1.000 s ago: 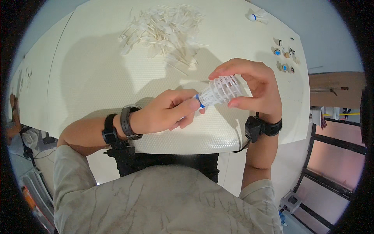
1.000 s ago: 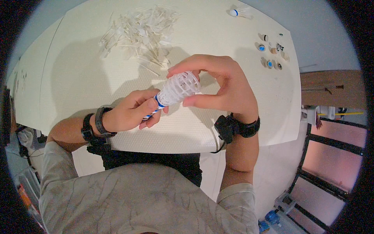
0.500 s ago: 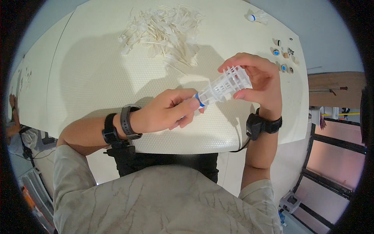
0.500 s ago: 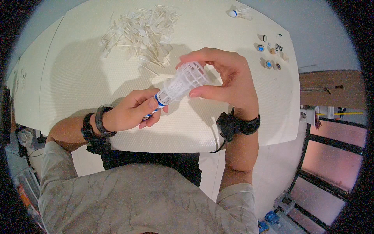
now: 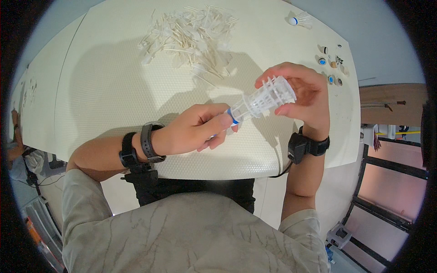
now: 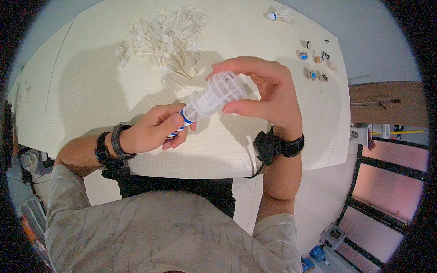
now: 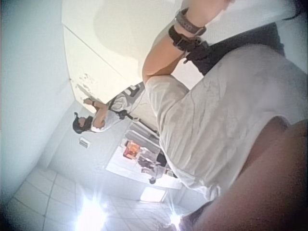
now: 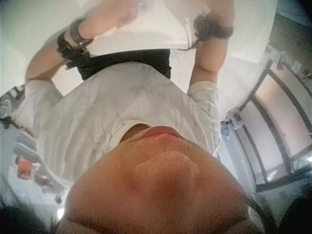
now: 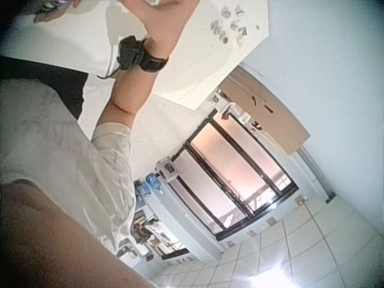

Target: The person assembles badminton shuttlecocks by selecting a plastic cage and a base from the table, then pressing the base into the bottom of the cage.

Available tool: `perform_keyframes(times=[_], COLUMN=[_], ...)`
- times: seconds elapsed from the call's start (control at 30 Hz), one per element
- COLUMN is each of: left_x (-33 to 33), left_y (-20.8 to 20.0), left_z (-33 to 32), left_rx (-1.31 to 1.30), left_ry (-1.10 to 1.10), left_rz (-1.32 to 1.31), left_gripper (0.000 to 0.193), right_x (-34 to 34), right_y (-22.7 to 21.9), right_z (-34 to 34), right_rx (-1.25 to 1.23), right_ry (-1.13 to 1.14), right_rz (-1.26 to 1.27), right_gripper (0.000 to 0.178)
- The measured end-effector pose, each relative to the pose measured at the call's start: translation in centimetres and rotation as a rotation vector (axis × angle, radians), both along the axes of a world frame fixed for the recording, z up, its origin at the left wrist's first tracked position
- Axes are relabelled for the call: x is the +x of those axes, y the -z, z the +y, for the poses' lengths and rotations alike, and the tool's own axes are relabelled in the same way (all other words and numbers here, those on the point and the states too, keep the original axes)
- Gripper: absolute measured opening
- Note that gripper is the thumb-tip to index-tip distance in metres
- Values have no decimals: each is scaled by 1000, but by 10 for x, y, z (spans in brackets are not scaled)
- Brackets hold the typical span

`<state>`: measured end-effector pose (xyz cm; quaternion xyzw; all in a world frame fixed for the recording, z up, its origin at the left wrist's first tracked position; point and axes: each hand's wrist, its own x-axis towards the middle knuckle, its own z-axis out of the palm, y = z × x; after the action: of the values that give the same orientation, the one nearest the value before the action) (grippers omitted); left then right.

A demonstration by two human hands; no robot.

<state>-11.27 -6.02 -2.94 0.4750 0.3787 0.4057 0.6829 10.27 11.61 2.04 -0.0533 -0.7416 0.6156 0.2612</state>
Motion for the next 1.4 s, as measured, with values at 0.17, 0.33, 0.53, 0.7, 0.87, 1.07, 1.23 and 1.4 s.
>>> perform_keyframes(times=[0.17, 0.33, 0.53, 0.7, 0.87, 1.07, 1.23, 1.4], left_x=[0, 0, -1, 1, 1, 0, 2, 6], left_y=[1, 3, 1, 1, 1, -5, 11, 3], left_z=[0, 0, 1, 1, -1, -1, -1, -3], left_rx=[-7, 1, -17, -28, -38, -16, 296, 69], left_ry=[-3, -15, -37, -38, -43, -27, -46, -2], left_rz=[-36, -42, -39, -58, -111, 101, 251, 107], left_gripper=[39, 40, 41, 41, 39, 32, 31, 28], right_x=[2, 0, -1, -2, -4, -3, 0, 2], right_y=[2, 8, 5, -3, -1, -11, -21, -27], right_z=[0, 6, 13, 7, 4, -6, -21, -22], right_rx=[-148, -234, -105, -125, -130, -38, 51, 72], right_ry=[44, -372, -556, -613, -599, -674, -679, -657], right_rz=[100, 346, 333, 274, 284, 185, 101, 43], right_gripper=[62, 61, 62, 58, 55, 44, 42, 43])
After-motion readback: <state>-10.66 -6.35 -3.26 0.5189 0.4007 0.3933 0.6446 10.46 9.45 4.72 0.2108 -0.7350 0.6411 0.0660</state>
